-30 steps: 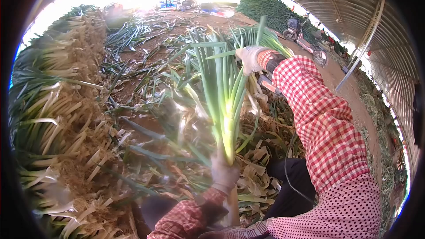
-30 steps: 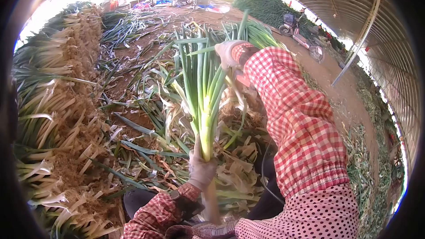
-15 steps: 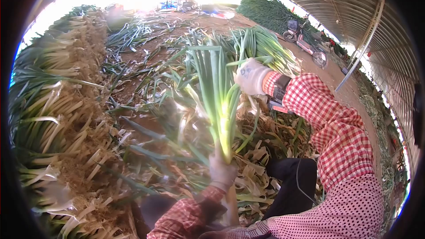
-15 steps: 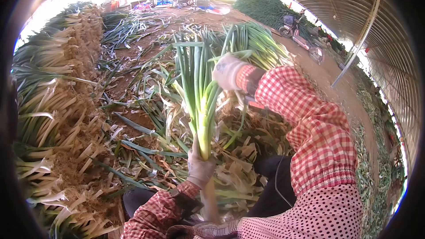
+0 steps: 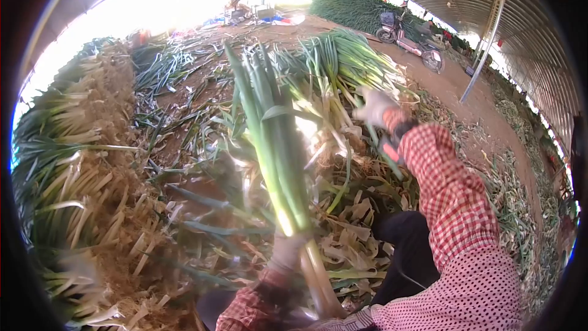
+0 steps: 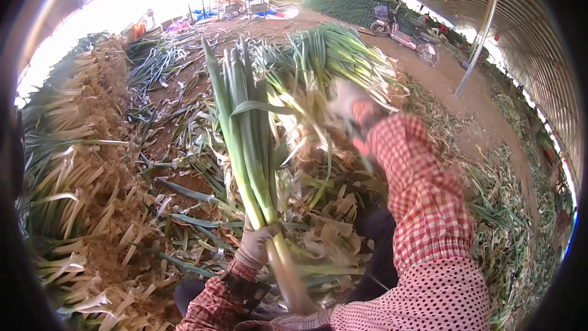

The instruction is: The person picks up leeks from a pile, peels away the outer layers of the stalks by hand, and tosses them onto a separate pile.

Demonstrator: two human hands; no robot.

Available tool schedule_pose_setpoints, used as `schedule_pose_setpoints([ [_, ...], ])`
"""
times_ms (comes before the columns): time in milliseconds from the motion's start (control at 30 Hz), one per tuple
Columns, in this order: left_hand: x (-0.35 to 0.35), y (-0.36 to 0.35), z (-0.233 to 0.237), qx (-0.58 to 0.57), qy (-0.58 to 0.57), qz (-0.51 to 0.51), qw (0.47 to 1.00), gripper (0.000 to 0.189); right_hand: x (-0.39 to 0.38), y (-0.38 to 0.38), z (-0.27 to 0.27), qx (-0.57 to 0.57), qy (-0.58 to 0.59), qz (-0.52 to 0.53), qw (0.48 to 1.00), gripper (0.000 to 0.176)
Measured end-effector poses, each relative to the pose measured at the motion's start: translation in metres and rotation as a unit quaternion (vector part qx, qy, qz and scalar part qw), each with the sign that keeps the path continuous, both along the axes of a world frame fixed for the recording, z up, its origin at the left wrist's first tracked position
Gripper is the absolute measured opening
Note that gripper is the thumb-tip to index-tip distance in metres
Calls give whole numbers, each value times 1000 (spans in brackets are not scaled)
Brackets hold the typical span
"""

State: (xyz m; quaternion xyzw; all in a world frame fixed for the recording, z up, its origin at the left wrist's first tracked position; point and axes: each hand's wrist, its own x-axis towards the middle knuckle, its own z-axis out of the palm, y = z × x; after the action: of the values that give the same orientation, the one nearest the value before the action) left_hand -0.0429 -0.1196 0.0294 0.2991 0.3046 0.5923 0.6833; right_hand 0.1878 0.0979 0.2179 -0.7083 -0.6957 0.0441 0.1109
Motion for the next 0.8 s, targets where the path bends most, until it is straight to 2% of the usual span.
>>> schedule_pose_setpoints([
  [67,-2,-1,-1,-19,-11,-10,1000,41,-5,-15,-32,-37,86,37,995,59],
  [100,-5,0,-6,-25,12,-39,999,38,-13,-18,-43,-55,76,44,995,52],
  [133,-6,-2,-3,-32,3,-50,998,39,-11,-5,-70,-77,92,102,988,36],
  [167,-6,-5,4,-40,-6,-61,997,40,-21,-19,-72,-98,109,171,974,31],
  [200,-4,-5,9,-46,-18,-72,996,40,-28,-19,-81,-107,36,259,959,33],
  [233,-3,-1,10,-41,-1,-68,997,40,-39,-19,-96,-120,16,301,946,46],
  [267,-2,2,9,-36,14,-60,997,41,-59,-42,-78,-243,62,207,946,58],
  [300,-2,4,5,-33,27,-48,998,41,-61,-57,-88,-241,142,219,935,67],
  [333,3,11,-13,-34,61,2,998,38,-60,-53,-147,-135,257,315,904,66],
  [367,2,17,-16,-21,78,-4,997,40,-73,-88,-121,-250,301,259,883,66],
  [433,-4,34,-16,-14,98,16,995,45,-79,-137,-184,-211,425,237,848,68],
  [467,-7,43,-17,-21,105,47,993,48,-81,-174,-198,-194,422,276,842,66],
  [500,-10,49,-24,-17,135,108,985,57,-82,-213,-180,-312,412,227,825,64],
  [533,-19,56,-28,-15,170,166,971,67,-70,-245,-226,-305,436,297,793,63],
  [600,-33,37,26,-63,90,182,977,86,-50,-285,-229,-411,264,262,832,63],
  [633,-32,41,19,-6,82,235,969,93,-50,-292,-224,-466,326,181,802,60],
  [700,-51,30,26,85,85,290,950,101,-47,-293,-228,-439,423,230,759,59],
  [767,-88,13,67,180,86,356,913,103,-60,-293,-221,-376,510,274,724,52],
  [800,-111,-2,94,181,124,399,890,99,-63,-286,-223,-429,489,261,713,52],
])
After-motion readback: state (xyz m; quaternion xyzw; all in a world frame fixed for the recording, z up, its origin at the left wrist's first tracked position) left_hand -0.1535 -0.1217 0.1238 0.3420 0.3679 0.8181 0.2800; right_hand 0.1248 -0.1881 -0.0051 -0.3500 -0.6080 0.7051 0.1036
